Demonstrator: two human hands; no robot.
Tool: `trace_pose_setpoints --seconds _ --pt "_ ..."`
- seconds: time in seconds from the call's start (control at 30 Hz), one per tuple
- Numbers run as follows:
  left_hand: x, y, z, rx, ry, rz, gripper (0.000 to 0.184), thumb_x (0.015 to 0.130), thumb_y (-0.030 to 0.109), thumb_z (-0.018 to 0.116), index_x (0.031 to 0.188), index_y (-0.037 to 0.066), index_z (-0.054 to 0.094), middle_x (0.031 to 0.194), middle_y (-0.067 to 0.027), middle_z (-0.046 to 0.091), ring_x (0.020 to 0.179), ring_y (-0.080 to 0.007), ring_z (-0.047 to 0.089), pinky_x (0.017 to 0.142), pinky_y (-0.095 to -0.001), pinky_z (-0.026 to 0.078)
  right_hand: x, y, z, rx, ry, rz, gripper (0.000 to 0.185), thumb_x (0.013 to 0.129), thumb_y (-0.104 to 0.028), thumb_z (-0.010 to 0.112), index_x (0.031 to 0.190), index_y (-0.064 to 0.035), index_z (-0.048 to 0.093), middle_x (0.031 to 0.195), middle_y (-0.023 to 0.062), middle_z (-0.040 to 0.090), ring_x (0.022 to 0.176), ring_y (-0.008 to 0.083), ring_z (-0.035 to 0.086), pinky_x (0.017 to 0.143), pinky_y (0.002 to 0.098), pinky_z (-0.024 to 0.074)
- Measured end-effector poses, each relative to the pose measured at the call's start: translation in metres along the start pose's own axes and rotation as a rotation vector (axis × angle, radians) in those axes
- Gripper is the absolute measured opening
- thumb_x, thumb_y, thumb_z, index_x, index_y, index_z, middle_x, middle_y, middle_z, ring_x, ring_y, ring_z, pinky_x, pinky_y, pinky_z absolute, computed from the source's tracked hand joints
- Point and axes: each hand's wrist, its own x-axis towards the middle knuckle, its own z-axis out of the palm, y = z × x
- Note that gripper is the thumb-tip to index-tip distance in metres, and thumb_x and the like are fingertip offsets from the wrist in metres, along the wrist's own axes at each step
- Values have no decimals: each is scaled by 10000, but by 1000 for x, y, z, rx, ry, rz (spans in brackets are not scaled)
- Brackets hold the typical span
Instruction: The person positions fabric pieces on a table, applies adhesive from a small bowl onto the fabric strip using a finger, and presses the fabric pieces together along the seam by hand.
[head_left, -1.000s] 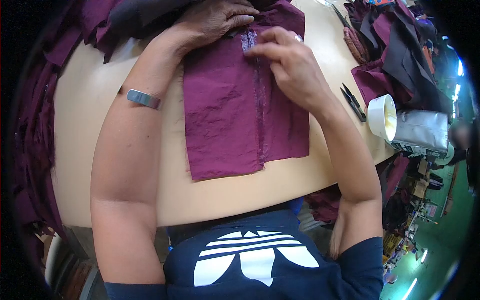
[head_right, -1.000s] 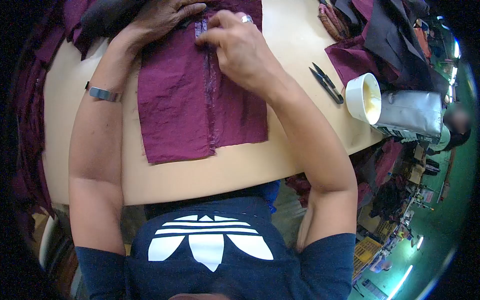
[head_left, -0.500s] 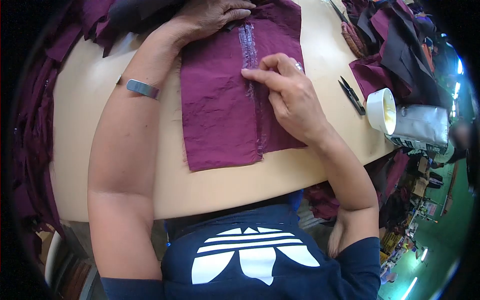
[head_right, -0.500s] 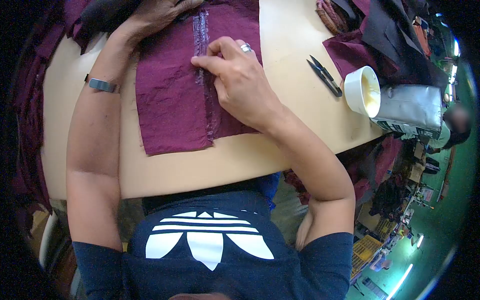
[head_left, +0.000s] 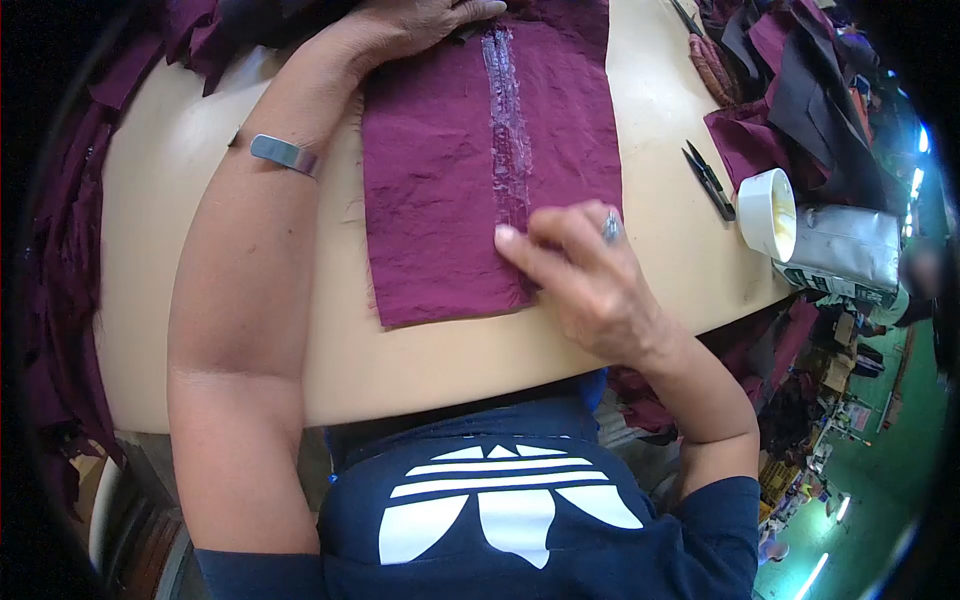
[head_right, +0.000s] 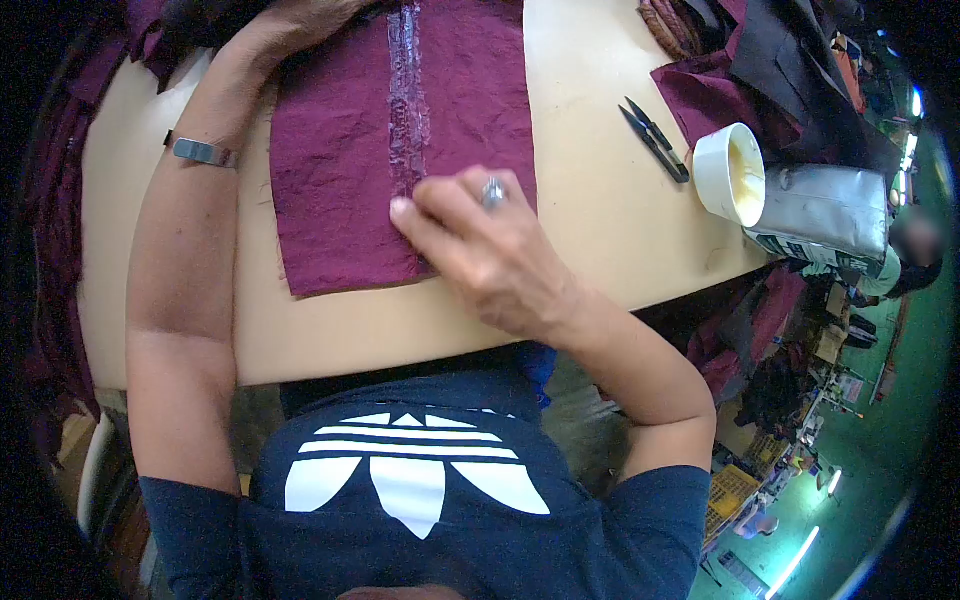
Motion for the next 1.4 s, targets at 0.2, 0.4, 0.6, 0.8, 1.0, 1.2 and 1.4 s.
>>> trace_pose_setpoints --seconds 0.2,0.4,0.6,0.8,1.0,1.2,1.4 --pt "0 1 0 -30 -20 -33 318 908 256 516 1113 40 628 1177 -118 600 1079 -286 560 918 -328 425 -19 -20 -5 97 4 -69 279 667 -26 605 936 28 656 904 81 529 740 188 520 684 336 408" --pt "-2 5 -1 11 17 -35 316 908 253 521 1120 43 624 1184 -116 597 1074 -287 565 909 -327 431 -8 -17 -6 248 62 135 266 731 -36 573 988 -7 637 909 109 525 783 225 519 717 346 397" --pt "-1 0 0 -39 -22 -84 328 916 271 508 1132 52 621 1212 -109 585 1118 -281 542 939 -324 415 -4 -6 -11 321 -7 122 333 691 82 508 959 -37 667 898 101 542 800 238 532 739 322 422" --pt "7 -28 26 23 68 -6 337 933 331 467 1146 119 619 1192 -48 602 1089 -227 565 930 -304 433 56 59 -4 256 176 331 309 750 60 449 950 -22 670 950 137 595 896 302 571 843 381 446" --pt "4 -19 21 1 66 -73 331 936 335 461 1141 130 623 1186 -27 607 1070 -216 575 919 -298 438 87 89 14 87 265 259 312 778 21 454 1003 -25 665 979 145 596 905 317 571 858 388 449" --pt "4 -21 22 -78 76 -72 317 928 316 494 1138 116 622 1165 -51 618 1057 -226 584 910 -297 441 93 89 20 -69 217 238 320 773 6 462 1017 -41 664 956 157 579 899 333 572 829 404 461" --pt "5 -23 24 -43 90 -40 320 926 319 498 1138 113 622 1166 -56 617 1066 -231 579 913 -296 440 95 93 23 -41 224 230 328 761 7 467 1011 -58 669 944 162 577 899 342 572 836 406 465"
